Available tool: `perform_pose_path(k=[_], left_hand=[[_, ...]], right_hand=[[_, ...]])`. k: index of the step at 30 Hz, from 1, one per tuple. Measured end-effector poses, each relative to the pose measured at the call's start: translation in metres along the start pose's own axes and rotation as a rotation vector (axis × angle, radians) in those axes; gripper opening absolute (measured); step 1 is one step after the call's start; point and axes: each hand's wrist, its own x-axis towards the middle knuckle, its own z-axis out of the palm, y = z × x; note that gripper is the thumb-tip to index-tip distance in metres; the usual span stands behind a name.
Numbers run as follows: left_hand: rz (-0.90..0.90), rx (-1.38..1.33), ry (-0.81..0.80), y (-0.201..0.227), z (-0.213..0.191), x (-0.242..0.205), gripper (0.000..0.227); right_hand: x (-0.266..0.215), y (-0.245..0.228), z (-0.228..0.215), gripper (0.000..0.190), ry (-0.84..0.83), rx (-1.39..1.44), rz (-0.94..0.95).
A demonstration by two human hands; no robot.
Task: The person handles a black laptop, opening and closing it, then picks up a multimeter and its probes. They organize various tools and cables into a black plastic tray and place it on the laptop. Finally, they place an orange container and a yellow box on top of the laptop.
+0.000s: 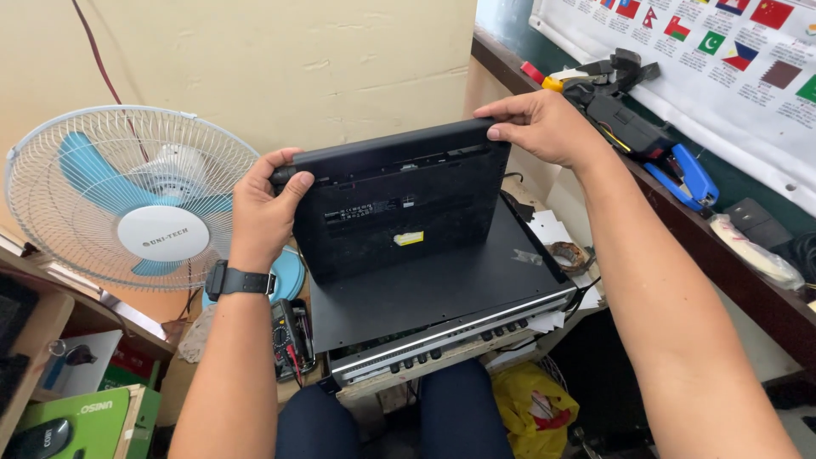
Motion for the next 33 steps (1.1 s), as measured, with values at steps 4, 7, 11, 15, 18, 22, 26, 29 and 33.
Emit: perform_pose_path(k=[4, 7, 11, 15, 18, 22, 26, 29, 33], left_hand=[[-0.006, 0.016, -0.021, 0.000, 0.000, -0.001, 0.040], [-0.011, -0.005, -0.031, 0.005, -0.001, -0.001, 0.040], [-0.013, 0.017, -0.052, 0.004, -0.004, 0.000, 0.040], [-0.019, 0.030, -0.071, 0.006, -0.005, -0.001, 0.039], [0.030, 0.053, -0.091, 0.004, -0.006, -0.001, 0.049], [0.140, 0.131, -0.058, 0.000, 0.002, -0.004, 0.046], [0.130, 0.087, 0.104, -0.005, 0.020, -0.004, 0.021], [0.079, 0.093, 0.276, -0.013, 0.034, 0.000, 0.027], [-0.167, 0.186, 0.428, -0.007, 0.046, 0.004, 0.049]], right_hand=[[-0.001, -0.001, 0.001, 0.042, -0.010, -0.026, 0.022], [-0.005, 0.000, 0.002, 0.043, -0.008, -0.024, 0.029], [-0.007, -0.002, 0.002, 0.043, -0.015, -0.043, 0.022], [-0.008, -0.005, 0.002, 0.041, -0.015, -0.084, 0.004], [-0.008, 0.003, 0.002, 0.042, -0.013, -0.083, -0.016], [0.005, 0.029, 0.006, 0.043, 0.003, -0.168, -0.147], [0.004, 0.043, 0.033, 0.046, 0.029, -0.099, -0.186], [0.010, 0.064, 0.058, 0.031, 0.179, -0.030, -0.150], [0.029, 0.085, 0.088, 0.034, 0.562, 0.043, -0.043]])
